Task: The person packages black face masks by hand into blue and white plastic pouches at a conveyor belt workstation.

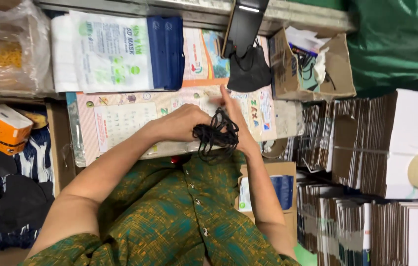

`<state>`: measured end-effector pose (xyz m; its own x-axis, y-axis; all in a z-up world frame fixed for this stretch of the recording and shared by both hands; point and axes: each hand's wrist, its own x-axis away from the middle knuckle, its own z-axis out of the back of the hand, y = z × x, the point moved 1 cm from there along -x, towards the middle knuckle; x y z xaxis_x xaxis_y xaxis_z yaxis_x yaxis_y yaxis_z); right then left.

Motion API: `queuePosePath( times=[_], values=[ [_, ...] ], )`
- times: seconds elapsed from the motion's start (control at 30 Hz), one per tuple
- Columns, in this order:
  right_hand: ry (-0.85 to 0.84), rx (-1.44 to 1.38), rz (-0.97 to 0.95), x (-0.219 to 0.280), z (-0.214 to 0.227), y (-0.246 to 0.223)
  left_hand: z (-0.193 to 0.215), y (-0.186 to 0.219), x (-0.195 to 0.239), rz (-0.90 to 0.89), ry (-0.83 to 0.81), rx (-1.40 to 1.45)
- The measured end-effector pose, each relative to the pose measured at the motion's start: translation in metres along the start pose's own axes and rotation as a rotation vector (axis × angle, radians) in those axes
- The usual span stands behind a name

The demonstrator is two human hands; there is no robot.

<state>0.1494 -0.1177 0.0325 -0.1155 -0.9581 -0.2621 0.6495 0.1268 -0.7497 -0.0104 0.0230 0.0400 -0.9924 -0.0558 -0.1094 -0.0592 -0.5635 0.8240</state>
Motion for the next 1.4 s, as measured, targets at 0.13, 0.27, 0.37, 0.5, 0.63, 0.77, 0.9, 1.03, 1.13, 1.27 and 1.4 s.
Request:
queuePosePath(
  times=[0.13, 0.27, 0.37, 0.5, 0.63, 0.77, 0.9, 1.03, 1.13, 1.27, 1.4],
  values=[
    [0.047, -0.079, -0.363, 0.009, -0.021, 0.031, 0.028, -0.004, -0.006, -0.105, 0.62, 0.085],
    [0.51, -0.308, -0.33, 0.009, -0.028, 0.06, 0.079, -0.044, 0.007, 0.498, 1.211, -0.359],
    [0.548, -0.669, -0.337, -0.024, -0.007, -0.004, 0.068, -0.092, 0.013, 0.375, 1.156, -0.612],
    [0.532, -0.764, -0.383, -0.031, -0.009, -0.011, 0.065, -0.092, 0.008, 0.462, 1.136, -0.614],
    [0.502, -0.692, -0.422, -0.035, -0.015, -0.017, 0.066, -0.104, 0.0, 0.57, 0.964, -0.651],
    [0.471, -0.628, -0.429, -0.041, -0.012, -0.033, 0.072, -0.114, -0.011, 0.627, 0.859, -0.704],
    [0.428, -0.71, -0.377, -0.037, -0.011, -0.032, 0.075, -0.106, -0.006, 0.568, 0.844, -0.654],
    [0.464, -1.02, -0.502, -0.053, -0.036, -0.031, 0.049, -0.053, -0.005, 0.398, 0.848, -0.611],
    [0.583, -1.195, -0.543, -0.065, -0.053, -0.018, 0.039, -0.03, -0.008, 0.256, 0.859, -0.6],
    [0.586, -0.012, -0.287, -0.058, -0.027, -0.02, 0.077, 0.03, 0.001, 0.079, 1.119, -0.411],
    [0.592, 0.202, 0.043, -0.073, 0.006, -0.082, 0.073, 0.048, -0.002, 0.166, 1.045, -0.049]
  ],
)
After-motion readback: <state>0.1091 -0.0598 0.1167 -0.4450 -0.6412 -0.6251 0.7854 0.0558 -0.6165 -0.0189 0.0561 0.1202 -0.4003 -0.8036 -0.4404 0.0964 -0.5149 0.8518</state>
